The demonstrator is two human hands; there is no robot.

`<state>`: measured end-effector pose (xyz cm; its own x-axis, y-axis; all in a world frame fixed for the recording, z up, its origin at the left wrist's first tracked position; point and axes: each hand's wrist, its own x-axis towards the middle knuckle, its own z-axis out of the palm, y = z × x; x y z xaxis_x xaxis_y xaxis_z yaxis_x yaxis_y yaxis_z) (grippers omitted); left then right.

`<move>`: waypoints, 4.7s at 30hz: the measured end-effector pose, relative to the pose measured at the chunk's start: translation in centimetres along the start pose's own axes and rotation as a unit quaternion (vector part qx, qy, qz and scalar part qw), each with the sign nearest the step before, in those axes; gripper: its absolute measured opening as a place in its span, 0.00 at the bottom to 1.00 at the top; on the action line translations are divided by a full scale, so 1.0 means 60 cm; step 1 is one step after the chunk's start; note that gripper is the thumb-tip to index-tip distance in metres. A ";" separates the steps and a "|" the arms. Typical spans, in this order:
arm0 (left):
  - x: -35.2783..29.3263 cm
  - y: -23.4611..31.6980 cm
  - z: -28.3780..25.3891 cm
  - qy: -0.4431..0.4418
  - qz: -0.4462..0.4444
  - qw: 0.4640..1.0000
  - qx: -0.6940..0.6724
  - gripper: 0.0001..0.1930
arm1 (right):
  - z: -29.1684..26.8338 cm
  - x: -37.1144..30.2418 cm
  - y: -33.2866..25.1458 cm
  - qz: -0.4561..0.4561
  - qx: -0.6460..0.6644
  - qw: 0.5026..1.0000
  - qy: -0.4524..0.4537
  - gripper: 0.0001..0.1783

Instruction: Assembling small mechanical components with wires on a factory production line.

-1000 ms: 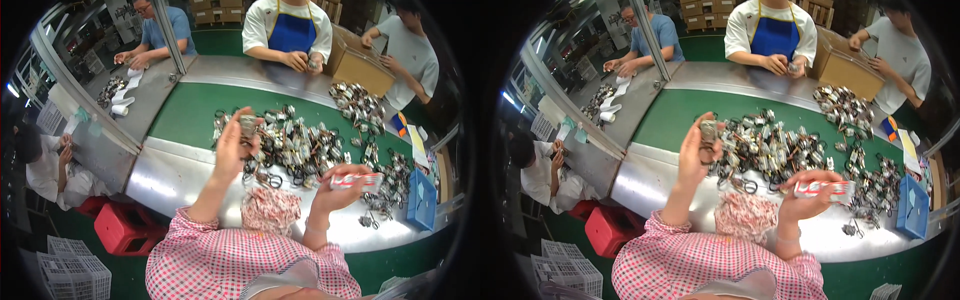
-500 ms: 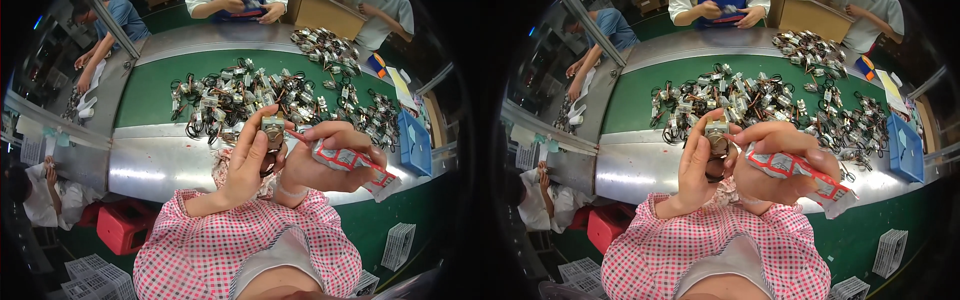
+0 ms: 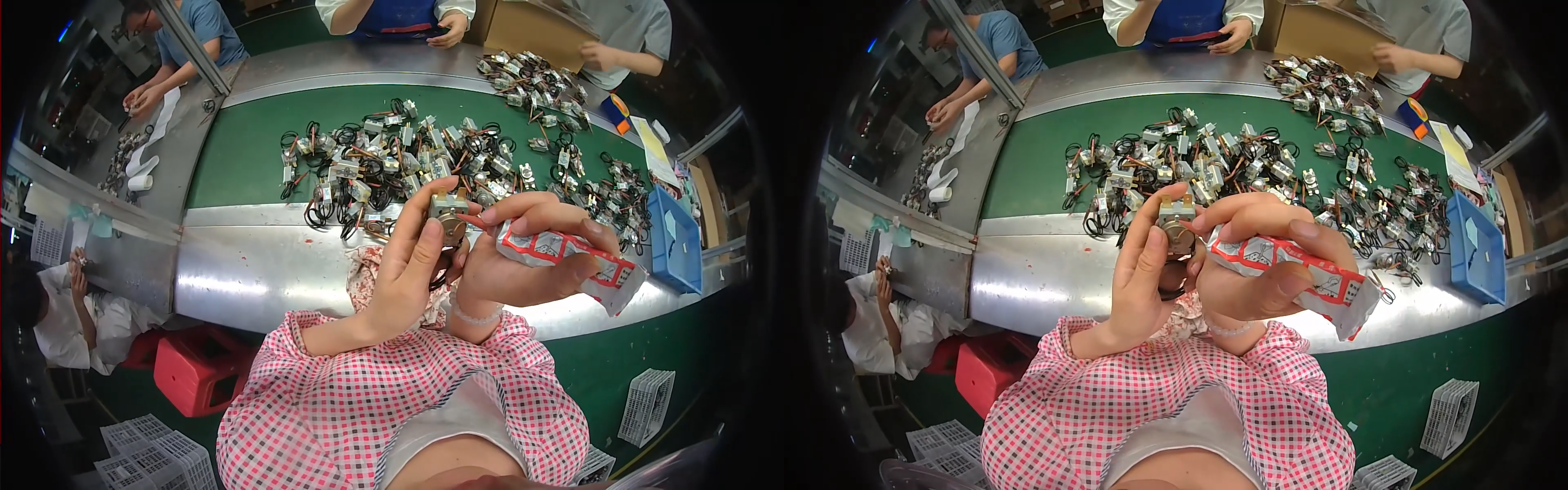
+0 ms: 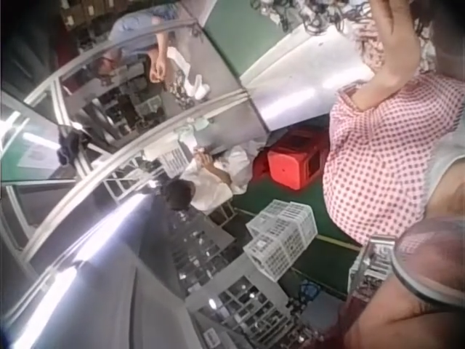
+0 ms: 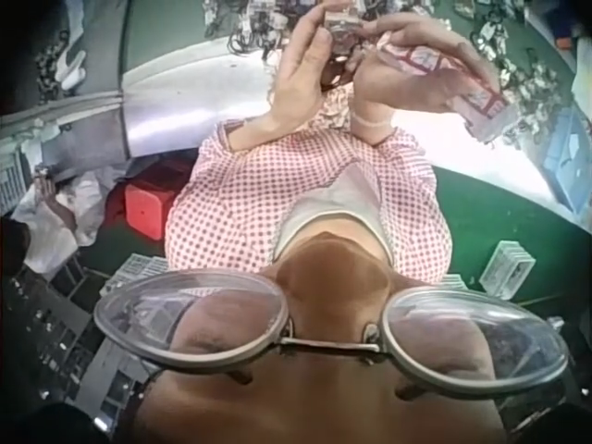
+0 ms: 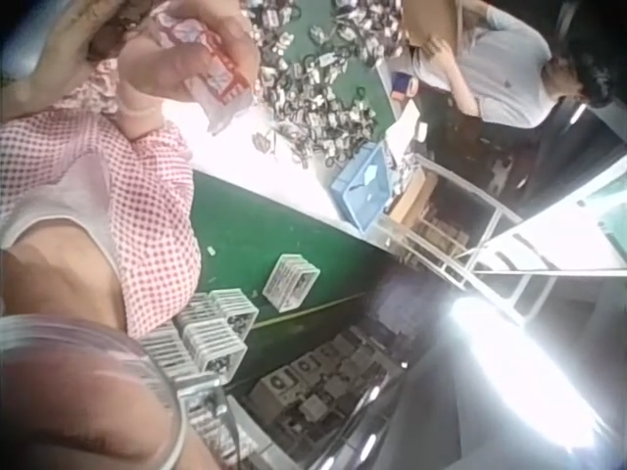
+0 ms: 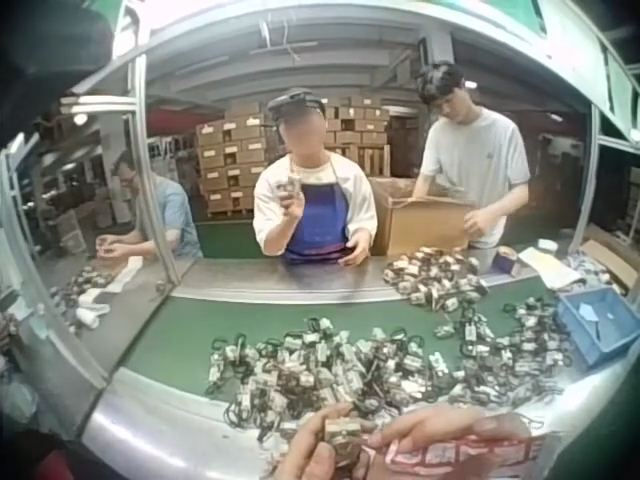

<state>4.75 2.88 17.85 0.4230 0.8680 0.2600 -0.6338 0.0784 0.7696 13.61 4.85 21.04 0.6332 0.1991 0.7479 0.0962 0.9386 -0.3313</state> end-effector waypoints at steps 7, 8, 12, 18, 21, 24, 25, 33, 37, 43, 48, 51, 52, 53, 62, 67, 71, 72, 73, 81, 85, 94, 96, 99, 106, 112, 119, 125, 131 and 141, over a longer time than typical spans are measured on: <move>-0.001 -0.001 -0.003 0.003 -0.002 1.000 0.000 0.19 | -0.002 -0.006 0.000 0.011 -0.016 1.000 0.000 0.22; -0.001 -0.001 -0.003 0.005 -0.003 1.000 -0.003 0.19 | -0.003 -0.006 0.001 0.011 -0.015 1.000 -0.001 0.22; -0.003 0.000 -0.004 0.003 -0.008 1.000 0.006 0.19 | 0.006 -0.005 0.000 -0.001 -0.032 0.999 0.002 0.20; -0.005 0.003 -0.001 0.018 -0.010 1.000 -0.007 0.20 | 0.011 -0.006 0.001 -0.003 -0.057 0.998 0.008 0.21; -0.006 0.003 -0.003 0.021 -0.007 1.000 -0.006 0.20 | 0.015 -0.006 0.000 -0.008 -0.047 0.999 0.004 0.20; -0.008 0.004 -0.004 0.029 -0.012 1.000 0.001 0.20 | 0.017 -0.007 0.001 -0.011 -0.047 0.999 0.003 0.20; -0.008 0.004 -0.004 0.030 -0.014 0.999 -0.002 0.20 | 0.017 -0.007 0.001 -0.013 -0.053 0.998 0.003 0.20; 0.001 -0.005 -0.005 0.044 -0.017 0.999 0.001 0.19 | 0.012 -0.007 0.011 -0.017 -0.061 0.998 0.010 0.20; 0.007 -0.008 -0.003 0.040 -0.007 0.999 -0.015 0.20 | 0.007 -0.007 0.012 -0.016 -0.035 0.999 0.025 0.19; 0.020 -0.024 -0.013 0.038 -0.031 0.998 -0.049 0.21 | 0.004 0.000 0.017 -0.044 -0.071 0.993 0.088 0.17; 0.085 -0.056 -0.110 0.185 0.046 0.978 0.080 0.26 | -0.004 -0.016 0.001 0.038 -0.148 0.982 0.108 0.20; 0.122 -0.039 -0.183 0.215 0.034 0.923 0.317 0.34 | -0.019 -0.053 0.022 0.090 -0.159 0.982 0.039 0.19; 0.137 -0.045 -0.225 0.206 0.046 0.912 0.351 0.35 | -0.021 -0.070 0.031 0.108 -0.147 0.983 0.031 0.19; 0.154 -0.049 -0.265 0.191 0.053 0.903 0.382 0.35 | -0.021 -0.085 0.038 0.112 -0.145 0.983 0.025 0.19; 0.245 0.167 -0.653 0.331 0.029 0.558 0.761 0.22 | -0.133 -0.251 0.061 0.303 -0.294 0.855 -0.300 0.09; 0.281 0.219 -0.872 0.436 0.031 0.350 0.829 0.24 | -0.086 -0.277 0.174 0.270 -0.321 0.803 -0.423 0.03; 0.327 0.228 -0.946 0.501 0.087 0.268 0.819 0.20 | -0.028 -0.269 0.256 0.255 -0.291 0.788 -0.478 0.03; 0.339 0.234 -0.952 0.503 0.095 0.269 0.816 0.20 | -0.021 -0.261 0.273 0.251 -0.292 0.785 -0.485 0.03; 0.348 0.238 -0.955 0.508 0.033 0.333 0.794 0.18 | -0.020 -0.252 0.285 0.248 -0.296 0.783 -0.487 0.03; 0.291 0.243 -0.958 0.457 0.044 0.421 0.782 0.12 | -0.060 -0.251 0.257 0.308 -0.331 0.777 -0.438 0.03; 0.262 0.259 -0.874 0.368 0.146 0.809 0.434 0.16 | -0.081 -0.247 0.206 0.371 -0.296 0.739 -0.479 0.03; 0.032 0.175 -0.409 0.130 0.056 0.966 0.218 0.19 | -0.180 -0.181 0.036 0.463 -0.245 0.632 -0.571 0.03; -0.008 0.082 -0.327 0.040 -0.035 0.989 0.140 0.22 | -0.212 -0.154 -0.015 0.463 -0.268 0.637 -0.555 0.03; -0.105 -0.008 -0.243 -0.027 -0.230 0.971 0.059 0.16 | -0.215 -0.127 -0.031 0.504 -0.190 0.613 -0.578 0.07; -0.133 -0.101 -0.182 -0.382 -0.272 0.857 0.211 0.19 | -0.287 -0.119 -0.070 0.576 -0.192 0.674 -0.421 0.10; -0.117 -0.062 -0.199 -0.297 -0.323 0.869 0.230 0.20 | -0.324 -0.129 -0.021 0.469 -0.383 0.723 -0.333 0.05; -0.010 -0.028 -0.120 0.043 -0.173 0.969 -0.169 0.24 | -0.093 -0.040 0.014 0.216 -0.096 0.972 0.002 0.13; 0.007 -0.002 -0.049 0.050 -0.151 0.977 -0.139 0.24 | -0.020 -0.049 0.006 0.199 0.048 0.979 -0.007 0.12; -0.005 0.000 -0.059 0.061 -0.169 0.976 -0.126 0.23 | -0.028 -0.074 0.007 0.144 0.013 0.985 -0.091 0.12; -0.001 0.004 -0.057 0.064 -0.155 0.981 -0.094 0.23 | -0.034 -0.072 0.011 0.162 -0.012 0.980 -0.117 0.13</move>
<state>2.38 4.51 16.01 0.5371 0.8417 -0.0555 -0.6005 0.4278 0.6756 12.52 4.05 16.43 0.4408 0.5471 0.7116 -0.0612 0.8092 -0.5843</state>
